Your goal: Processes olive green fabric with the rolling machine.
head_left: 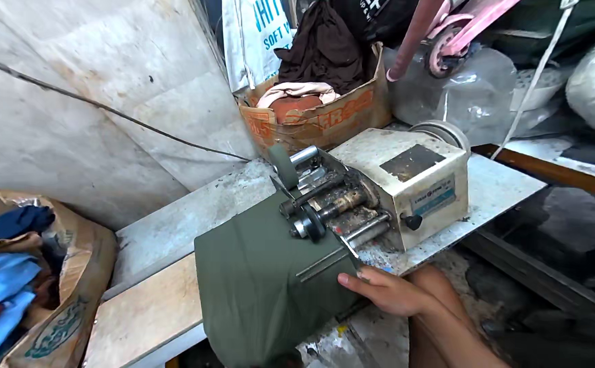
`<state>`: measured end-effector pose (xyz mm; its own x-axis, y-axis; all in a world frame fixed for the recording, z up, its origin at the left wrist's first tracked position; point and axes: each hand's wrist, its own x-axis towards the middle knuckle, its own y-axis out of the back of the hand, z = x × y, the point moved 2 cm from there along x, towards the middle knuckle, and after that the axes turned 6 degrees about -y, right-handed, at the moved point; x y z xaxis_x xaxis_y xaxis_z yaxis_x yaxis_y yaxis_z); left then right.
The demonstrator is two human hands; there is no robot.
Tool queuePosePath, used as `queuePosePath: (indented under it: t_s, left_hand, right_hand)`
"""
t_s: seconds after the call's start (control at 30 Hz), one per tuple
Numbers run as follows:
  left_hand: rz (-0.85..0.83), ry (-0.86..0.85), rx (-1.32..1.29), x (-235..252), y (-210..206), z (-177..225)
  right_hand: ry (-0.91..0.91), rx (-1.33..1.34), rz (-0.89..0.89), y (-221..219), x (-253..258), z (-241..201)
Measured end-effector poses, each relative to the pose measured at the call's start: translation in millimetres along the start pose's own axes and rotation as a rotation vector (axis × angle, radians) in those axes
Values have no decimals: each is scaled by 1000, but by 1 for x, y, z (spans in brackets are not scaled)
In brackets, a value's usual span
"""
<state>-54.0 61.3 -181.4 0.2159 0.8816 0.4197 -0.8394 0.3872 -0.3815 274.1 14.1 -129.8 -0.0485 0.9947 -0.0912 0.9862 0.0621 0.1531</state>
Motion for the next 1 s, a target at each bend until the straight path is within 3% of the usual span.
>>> queuePosePath:
  t_s: [0.13,0.23,0.37,0.47,0.53,0.6,0.67,1.0]
  left_hand:
    - [31,100,243,11,-21,12]
    - [50,55,105,9,-13,15]
    - [63,129,359,5,-20,15]
    - [79,99,151,3,-17,16]
    - [156,91,246,6,-19,14]
    - [88,110,324,7,-21,11]
    - [35,82,183,7,-20,8]
    - [31,28,110,8,-17,2]
  right_hand:
    - [-21,-13,-5,-1,2,-3]
    - [-33,-17,10,-2,3,-4]
    - [1,-39,83,-3,-1,-4]
    - [23,-33,199,-7,-4,3]
    - [32,-3,218,-8,-5,4]
    - [12,43,199,-8,-5,0]
    - [27,95,165,-5,-3,-1]
    - [53,152,137,-6,-4,-4]
